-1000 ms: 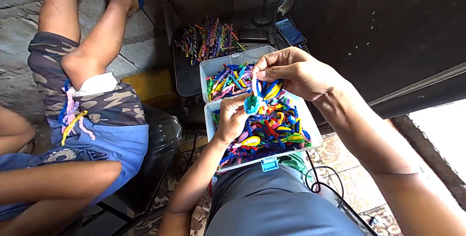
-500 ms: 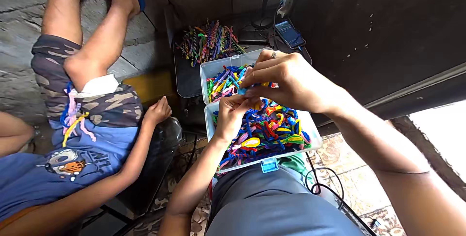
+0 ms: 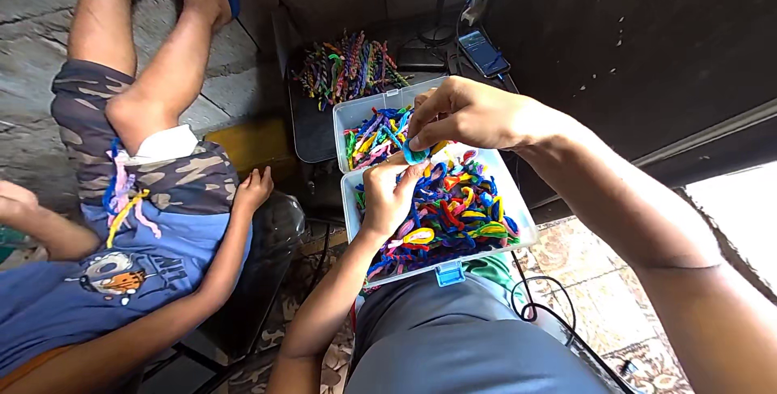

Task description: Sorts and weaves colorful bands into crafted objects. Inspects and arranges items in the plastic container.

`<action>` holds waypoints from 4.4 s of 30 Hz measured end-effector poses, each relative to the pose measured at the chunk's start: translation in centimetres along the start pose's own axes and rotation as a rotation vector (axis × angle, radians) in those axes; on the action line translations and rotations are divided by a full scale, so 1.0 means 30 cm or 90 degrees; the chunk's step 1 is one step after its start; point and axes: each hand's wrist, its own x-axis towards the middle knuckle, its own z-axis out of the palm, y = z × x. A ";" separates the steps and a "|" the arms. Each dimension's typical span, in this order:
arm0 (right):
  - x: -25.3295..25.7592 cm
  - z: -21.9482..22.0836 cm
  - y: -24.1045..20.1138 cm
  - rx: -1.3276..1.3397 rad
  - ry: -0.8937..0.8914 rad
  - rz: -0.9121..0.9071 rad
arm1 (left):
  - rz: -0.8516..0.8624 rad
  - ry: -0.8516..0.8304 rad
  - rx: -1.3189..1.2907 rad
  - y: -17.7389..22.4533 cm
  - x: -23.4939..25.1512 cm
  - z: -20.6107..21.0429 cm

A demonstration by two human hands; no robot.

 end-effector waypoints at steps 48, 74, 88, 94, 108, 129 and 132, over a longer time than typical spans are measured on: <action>0.012 -0.066 0.078 -0.011 0.147 -0.162 | -0.277 -0.112 -0.368 0.045 0.023 -0.013; -0.028 0.122 0.161 0.192 0.284 -0.170 | -0.298 0.068 -0.380 0.073 0.024 -0.004; -0.008 0.121 0.162 0.213 0.236 -0.177 | -0.303 0.004 -0.393 0.069 0.020 -0.017; -0.006 0.111 0.175 0.253 0.191 -0.203 | -0.281 -0.015 -0.355 0.064 0.021 -0.022; -0.067 0.002 0.084 0.281 0.014 0.016 | 0.032 -0.032 0.047 0.032 -0.010 -0.011; -0.060 -0.007 0.056 0.012 0.029 -0.158 | -0.070 -0.135 -0.063 0.049 0.003 -0.017; -0.046 -0.013 0.045 0.064 -0.030 -0.097 | -0.039 -0.133 -0.023 0.041 -0.001 -0.015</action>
